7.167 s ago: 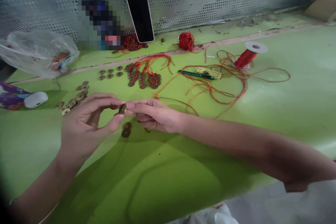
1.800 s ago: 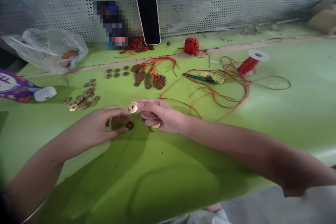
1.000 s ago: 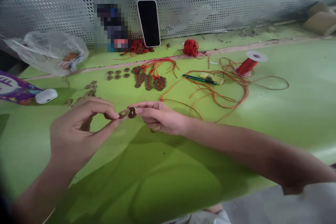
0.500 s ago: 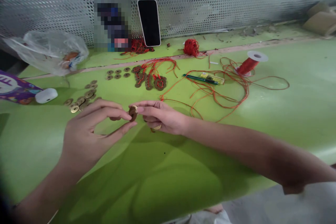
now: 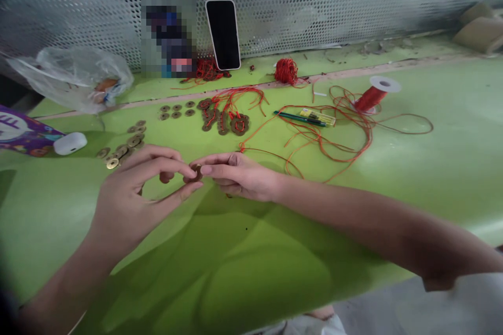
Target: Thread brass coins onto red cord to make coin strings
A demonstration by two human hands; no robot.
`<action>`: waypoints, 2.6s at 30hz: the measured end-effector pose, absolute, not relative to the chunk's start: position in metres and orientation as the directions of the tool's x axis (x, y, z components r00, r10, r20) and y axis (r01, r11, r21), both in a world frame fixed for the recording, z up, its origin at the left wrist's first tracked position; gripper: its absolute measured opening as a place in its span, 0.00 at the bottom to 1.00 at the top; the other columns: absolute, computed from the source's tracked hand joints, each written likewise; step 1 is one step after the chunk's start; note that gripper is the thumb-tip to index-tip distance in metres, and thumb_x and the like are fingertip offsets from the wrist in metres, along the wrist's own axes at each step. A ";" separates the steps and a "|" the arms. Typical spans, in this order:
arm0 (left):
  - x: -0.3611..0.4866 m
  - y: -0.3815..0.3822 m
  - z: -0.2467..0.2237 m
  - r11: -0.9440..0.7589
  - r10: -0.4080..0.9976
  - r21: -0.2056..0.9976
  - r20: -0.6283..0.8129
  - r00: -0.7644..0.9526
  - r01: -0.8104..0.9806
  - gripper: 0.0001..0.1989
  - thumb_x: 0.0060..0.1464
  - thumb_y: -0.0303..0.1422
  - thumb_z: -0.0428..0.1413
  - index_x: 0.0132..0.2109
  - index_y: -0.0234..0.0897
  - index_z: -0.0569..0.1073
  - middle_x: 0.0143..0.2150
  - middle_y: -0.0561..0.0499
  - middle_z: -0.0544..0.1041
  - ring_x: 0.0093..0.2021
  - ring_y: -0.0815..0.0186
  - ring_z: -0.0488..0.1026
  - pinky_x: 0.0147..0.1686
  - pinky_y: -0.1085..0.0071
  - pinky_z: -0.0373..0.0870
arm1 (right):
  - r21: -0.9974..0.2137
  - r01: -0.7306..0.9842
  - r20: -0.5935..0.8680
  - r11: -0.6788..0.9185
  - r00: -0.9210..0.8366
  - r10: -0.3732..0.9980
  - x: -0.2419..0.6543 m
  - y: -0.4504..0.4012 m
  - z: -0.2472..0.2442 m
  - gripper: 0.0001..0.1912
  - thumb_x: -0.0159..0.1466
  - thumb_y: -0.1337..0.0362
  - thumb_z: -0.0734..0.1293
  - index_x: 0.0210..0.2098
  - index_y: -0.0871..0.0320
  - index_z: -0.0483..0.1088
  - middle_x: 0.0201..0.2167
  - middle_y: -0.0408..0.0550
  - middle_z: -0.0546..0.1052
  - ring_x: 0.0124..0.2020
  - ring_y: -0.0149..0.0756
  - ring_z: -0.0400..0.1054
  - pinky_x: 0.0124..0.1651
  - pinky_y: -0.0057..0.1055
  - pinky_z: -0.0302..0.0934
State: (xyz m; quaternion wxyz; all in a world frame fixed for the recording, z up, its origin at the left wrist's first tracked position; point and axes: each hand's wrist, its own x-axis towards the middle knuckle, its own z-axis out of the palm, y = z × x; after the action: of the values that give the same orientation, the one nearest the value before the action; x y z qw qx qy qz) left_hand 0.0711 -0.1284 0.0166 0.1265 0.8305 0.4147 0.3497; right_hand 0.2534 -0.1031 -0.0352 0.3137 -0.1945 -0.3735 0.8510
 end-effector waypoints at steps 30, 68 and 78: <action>0.070 -0.125 0.012 -0.683 0.723 0.417 0.508 0.468 0.600 0.08 0.54 0.28 0.60 0.43 0.39 0.76 0.41 0.51 0.76 0.39 0.68 0.74 0.42 0.72 0.72 | -0.745 -0.404 -0.080 -0.531 -0.736 0.673 0.250 -0.103 -0.038 0.12 0.58 0.59 0.71 0.35 0.61 0.69 0.17 0.32 0.47 0.17 0.22 0.36 0.18 0.22 0.32; -0.010 0.009 -0.021 -0.327 0.895 0.165 0.372 0.248 0.931 0.22 0.52 0.52 0.52 0.28 0.37 0.75 0.12 0.62 0.63 0.12 0.76 0.58 0.15 0.74 0.49 | -0.498 -0.432 -0.274 -0.752 -0.744 0.609 0.245 -0.087 -0.030 0.12 0.68 0.69 0.56 0.37 0.62 0.71 0.25 0.44 0.75 0.14 0.21 0.41 0.17 0.20 0.34; 0.006 -0.004 -0.003 -0.327 0.838 0.119 0.496 0.230 0.937 0.18 0.56 0.47 0.52 0.33 0.36 0.76 0.34 0.52 0.75 0.29 0.68 0.71 0.30 0.69 0.65 | -0.421 -0.497 -0.295 -0.759 -0.716 0.633 0.247 -0.086 -0.030 0.13 0.67 0.65 0.55 0.38 0.63 0.70 0.24 0.45 0.73 0.16 0.24 0.44 0.19 0.22 0.38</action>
State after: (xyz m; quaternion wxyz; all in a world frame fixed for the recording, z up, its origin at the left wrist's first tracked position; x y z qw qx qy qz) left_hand 0.0061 -0.0036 -0.0028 -0.1024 0.7774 0.5708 0.2437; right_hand 0.2469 -0.0856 -0.0303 0.3096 -0.2150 -0.1578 0.9127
